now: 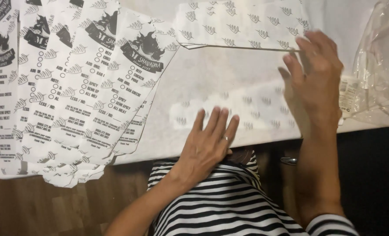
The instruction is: Applying liquid glue from a bottle onto paper strips and smoothing them down on a work surface.
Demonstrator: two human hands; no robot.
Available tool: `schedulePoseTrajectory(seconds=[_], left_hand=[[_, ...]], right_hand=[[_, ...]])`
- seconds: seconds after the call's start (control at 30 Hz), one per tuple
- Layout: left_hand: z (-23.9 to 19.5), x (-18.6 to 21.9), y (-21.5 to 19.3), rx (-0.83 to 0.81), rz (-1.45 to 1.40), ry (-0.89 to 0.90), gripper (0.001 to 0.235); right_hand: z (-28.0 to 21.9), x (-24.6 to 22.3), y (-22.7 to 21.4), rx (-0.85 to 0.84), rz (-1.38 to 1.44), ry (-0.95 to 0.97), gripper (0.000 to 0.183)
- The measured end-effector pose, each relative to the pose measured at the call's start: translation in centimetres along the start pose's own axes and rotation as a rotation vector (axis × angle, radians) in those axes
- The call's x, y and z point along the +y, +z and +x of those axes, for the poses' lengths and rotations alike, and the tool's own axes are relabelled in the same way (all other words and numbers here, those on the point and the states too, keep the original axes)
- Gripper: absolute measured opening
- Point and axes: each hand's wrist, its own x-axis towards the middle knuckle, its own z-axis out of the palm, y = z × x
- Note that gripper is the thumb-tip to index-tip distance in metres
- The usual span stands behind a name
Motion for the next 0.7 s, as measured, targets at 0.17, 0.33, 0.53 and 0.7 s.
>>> schedulePoseTrajectory(seconds=[0.17,0.33,0.53,0.7], left_hand=[[-2.4,-0.9,-1.4,0.322,-0.363,-0.022,0.044],[-3.1,-9.0,-5.2,0.481,-0.370,-0.656,0.032],[-5.3,-15.4,-5.1,0.415,0.335,-0.843,0.031],[-0.1,-11.2,-4.4,0.503,0.209,-0.651,0.010]], right_hand=[[5.3,-2.0,1.1,-0.364,0.123,0.073,0.060],[3.8,0.6,3.8,-0.214,-0.061,-0.222,0.057],[-2.3,-4.2,-0.3,-0.296,0.091,-0.094,0.039],[-5.7,-3.6,-2.9,-0.186,0.174,-0.064,0.063]])
